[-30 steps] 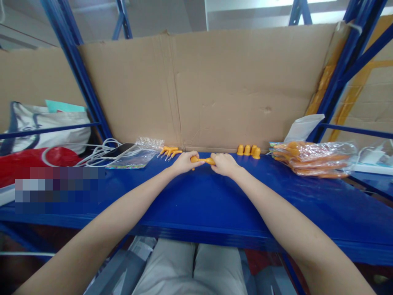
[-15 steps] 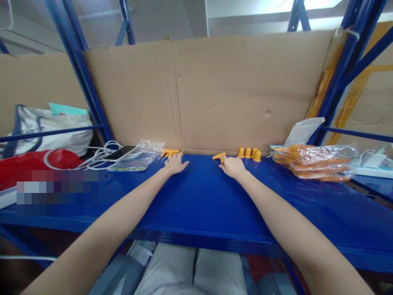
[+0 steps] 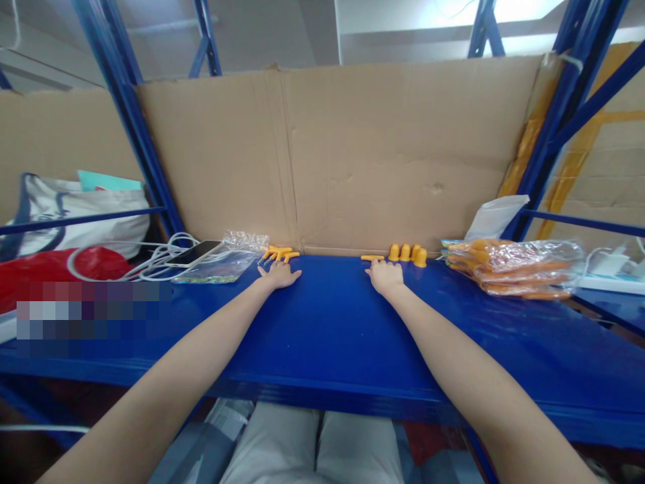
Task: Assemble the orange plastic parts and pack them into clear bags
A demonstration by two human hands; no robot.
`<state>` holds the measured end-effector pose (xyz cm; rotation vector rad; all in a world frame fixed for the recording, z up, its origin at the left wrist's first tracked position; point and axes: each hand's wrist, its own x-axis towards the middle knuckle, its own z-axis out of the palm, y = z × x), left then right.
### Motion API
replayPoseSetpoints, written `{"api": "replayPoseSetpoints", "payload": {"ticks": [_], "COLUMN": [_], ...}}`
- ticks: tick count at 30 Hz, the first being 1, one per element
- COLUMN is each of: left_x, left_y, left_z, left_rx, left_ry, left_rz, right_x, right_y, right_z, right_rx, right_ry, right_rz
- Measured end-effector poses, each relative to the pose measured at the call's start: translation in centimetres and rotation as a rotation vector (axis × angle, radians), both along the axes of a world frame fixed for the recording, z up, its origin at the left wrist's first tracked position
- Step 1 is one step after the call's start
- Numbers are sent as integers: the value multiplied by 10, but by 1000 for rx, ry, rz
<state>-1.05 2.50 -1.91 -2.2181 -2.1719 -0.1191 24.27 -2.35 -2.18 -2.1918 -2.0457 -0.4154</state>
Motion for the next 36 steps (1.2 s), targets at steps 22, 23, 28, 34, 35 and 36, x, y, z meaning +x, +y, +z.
{"api": "replayPoseSetpoints", "payload": {"ticks": [22,23,28,34,35,36], "left_x": [41,41,42,35,31,27], "left_y": [-26,-25,-27,-26,-24,-22], "left_z": [-2,-2,0,11,11,11], "left_rx": [72,83,129,224,241,241], "left_ry": [-3,-26,-136,-63,-29,4], "left_rz": [-604,-631,-788,-560,-482,-412], "right_x": [18,19,22,21,21,20], "right_y": [20,21,24,23,22,20], "right_z": [-15,-15,-16,-15,-14,-13], "right_rx": [-65,-63,-36,-50,-49,-45], "right_ry": [304,310,328,332,328,323], "right_rz": [53,53,41,11,3,-7]}}
